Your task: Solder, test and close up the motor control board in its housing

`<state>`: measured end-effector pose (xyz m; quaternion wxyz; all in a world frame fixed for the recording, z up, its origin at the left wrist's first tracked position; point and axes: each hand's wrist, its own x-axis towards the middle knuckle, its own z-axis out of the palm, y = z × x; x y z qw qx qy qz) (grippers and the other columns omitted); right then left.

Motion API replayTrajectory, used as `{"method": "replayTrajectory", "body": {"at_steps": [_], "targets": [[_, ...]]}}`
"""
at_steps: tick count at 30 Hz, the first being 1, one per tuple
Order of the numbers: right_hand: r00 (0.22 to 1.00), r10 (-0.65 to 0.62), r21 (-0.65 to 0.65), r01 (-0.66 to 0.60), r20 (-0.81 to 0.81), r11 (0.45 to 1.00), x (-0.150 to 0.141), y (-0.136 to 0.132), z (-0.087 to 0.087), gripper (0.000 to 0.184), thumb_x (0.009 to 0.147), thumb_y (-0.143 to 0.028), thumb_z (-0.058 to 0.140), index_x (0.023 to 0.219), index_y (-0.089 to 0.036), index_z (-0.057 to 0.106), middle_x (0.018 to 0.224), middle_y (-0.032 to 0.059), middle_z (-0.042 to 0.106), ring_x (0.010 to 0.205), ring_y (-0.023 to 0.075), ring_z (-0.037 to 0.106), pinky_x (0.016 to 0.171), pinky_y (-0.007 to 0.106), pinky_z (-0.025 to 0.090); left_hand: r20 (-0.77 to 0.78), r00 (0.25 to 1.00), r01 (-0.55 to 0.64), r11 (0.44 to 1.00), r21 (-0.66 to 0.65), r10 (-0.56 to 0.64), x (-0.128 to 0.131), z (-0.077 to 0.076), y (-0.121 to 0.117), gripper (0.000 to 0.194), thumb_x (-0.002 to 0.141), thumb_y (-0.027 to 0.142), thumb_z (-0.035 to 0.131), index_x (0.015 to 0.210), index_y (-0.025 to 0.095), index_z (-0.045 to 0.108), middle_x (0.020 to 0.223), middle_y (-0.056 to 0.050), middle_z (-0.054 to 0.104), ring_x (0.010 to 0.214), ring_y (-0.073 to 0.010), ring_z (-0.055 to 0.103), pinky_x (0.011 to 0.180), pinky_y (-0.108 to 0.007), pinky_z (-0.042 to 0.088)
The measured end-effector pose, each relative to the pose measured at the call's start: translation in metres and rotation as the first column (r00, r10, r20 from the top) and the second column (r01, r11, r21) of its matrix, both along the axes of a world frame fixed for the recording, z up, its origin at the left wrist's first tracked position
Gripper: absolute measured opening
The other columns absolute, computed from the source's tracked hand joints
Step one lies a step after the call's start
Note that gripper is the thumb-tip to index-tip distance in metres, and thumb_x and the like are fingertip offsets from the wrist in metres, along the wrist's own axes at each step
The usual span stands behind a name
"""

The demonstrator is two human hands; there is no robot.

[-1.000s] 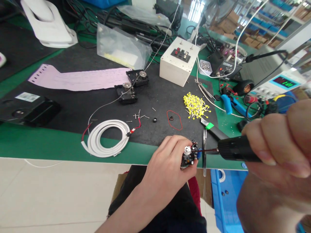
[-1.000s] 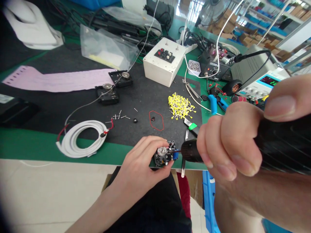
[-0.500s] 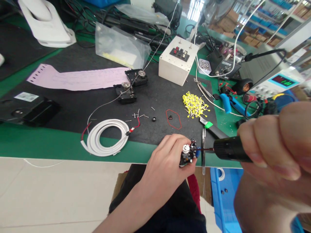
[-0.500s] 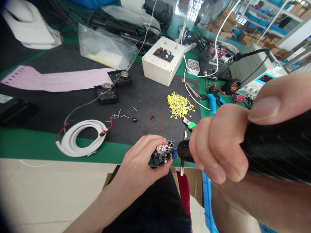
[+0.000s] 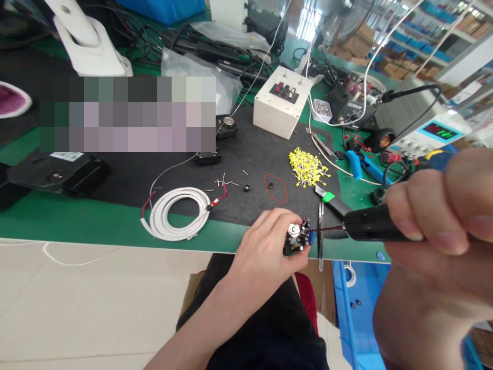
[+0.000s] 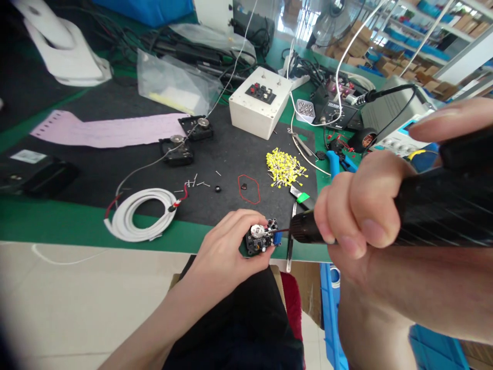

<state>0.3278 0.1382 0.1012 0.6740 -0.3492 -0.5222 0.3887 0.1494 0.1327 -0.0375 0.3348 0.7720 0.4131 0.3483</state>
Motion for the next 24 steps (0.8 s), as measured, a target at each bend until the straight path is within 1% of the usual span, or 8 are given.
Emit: {"method": "replayTrajectory", "body": {"at_steps": [5,7,9,11,13,15,17,24], "targets": [[0.996,0.043,0.025,-0.045,0.072,0.999,0.001,0.000,-0.004,0.063,0.085,-0.026,0.093,0.057,-0.018,0.037,0.054,-0.0097,0.033,0.038,-0.0002,0.038,0.037,0.024,0.036,-0.004,1.000,-0.003,1.000,0.000,0.003,0.000,0.001,-0.001,0.032,0.087,0.019,0.076,0.116,0.024,0.062,0.117,0.000,0.069,0.111,-0.0223,0.064,0.096,-0.037,0.051],[0.997,0.030,0.029,-0.032,0.064,0.999,0.001,-0.001,-0.005,0.055,0.086,-0.024,0.092,0.061,-0.018,0.043,0.054,-0.0103,0.034,0.037,0.0003,0.036,0.037,0.024,0.034,-0.004,1.000,-0.003,1.000,0.004,0.003,0.000,0.001,-0.001,0.033,0.087,0.020,0.076,0.116,0.024,0.062,0.118,0.000,0.069,0.112,-0.0229,0.064,0.096,-0.037,0.051],[1.000,0.005,0.027,-0.006,0.022,1.000,0.001,-0.002,-0.006,0.034,0.087,-0.025,0.091,0.076,-0.020,0.059,0.055,-0.0112,0.040,0.036,0.0022,0.036,0.036,0.026,0.034,-0.002,1.000,-0.001,1.000,0.009,0.001,0.000,0.001,-0.001,0.033,0.087,0.019,0.076,0.117,0.024,0.062,0.118,0.000,0.069,0.112,-0.0229,0.064,0.096,-0.038,0.051],[1.000,-0.002,0.031,0.002,-0.004,1.000,0.003,-0.003,-0.006,0.026,0.087,-0.028,0.091,0.090,-0.022,0.066,0.058,-0.0110,0.045,0.037,0.0039,0.038,0.038,0.028,0.035,0.003,1.000,0.001,1.000,0.016,-0.002,0.000,0.000,0.000,0.033,0.087,0.019,0.076,0.116,0.024,0.062,0.117,0.000,0.069,0.110,-0.0224,0.064,0.095,-0.037,0.051],[0.999,0.038,0.036,-0.039,0.023,0.999,0.003,-0.002,-0.006,0.030,0.089,-0.033,0.089,0.079,-0.022,0.063,0.056,-0.0100,0.042,0.037,0.0042,0.039,0.038,0.029,0.034,0.006,1.000,0.000,1.000,0.024,0.000,-0.002,-0.001,0.000,0.033,0.087,0.018,0.077,0.115,0.024,0.062,0.116,0.000,0.070,0.109,-0.0222,0.064,0.095,-0.037,0.052],[0.996,0.051,0.019,-0.053,0.066,0.998,0.004,-0.002,-0.007,0.049,0.091,-0.036,0.087,0.063,-0.021,0.050,0.054,-0.0093,0.035,0.036,0.0032,0.038,0.037,0.030,0.031,0.009,1.000,-0.004,0.999,0.033,0.004,-0.002,-0.001,0.000,0.033,0.086,0.017,0.077,0.114,0.023,0.062,0.115,-0.001,0.070,0.109,-0.0225,0.064,0.094,-0.037,0.052],[0.996,0.030,0.012,-0.031,0.081,0.999,0.004,-0.001,-0.008,0.058,0.091,-0.034,0.087,0.059,-0.020,0.041,0.054,-0.0092,0.031,0.036,0.0021,0.036,0.037,0.029,0.031,0.008,1.000,-0.005,0.999,0.035,0.004,-0.002,-0.001,0.001,0.033,0.085,0.017,0.077,0.114,0.023,0.062,0.115,-0.001,0.070,0.109,-0.0229,0.065,0.094,-0.038,0.053],[0.997,0.043,0.021,-0.045,0.070,0.999,0.012,-0.003,-0.012,0.049,0.084,-0.026,0.093,0.065,-0.021,0.048,0.057,-0.0094,0.037,0.036,0.0045,0.038,0.037,0.031,0.034,0.014,1.000,-0.009,1.000,0.020,0.009,0.001,0.001,0.000,0.034,0.086,0.016,0.076,0.115,0.025,0.062,0.116,-0.003,0.071,0.110,-0.0250,0.066,0.095,-0.040,0.054]]}}
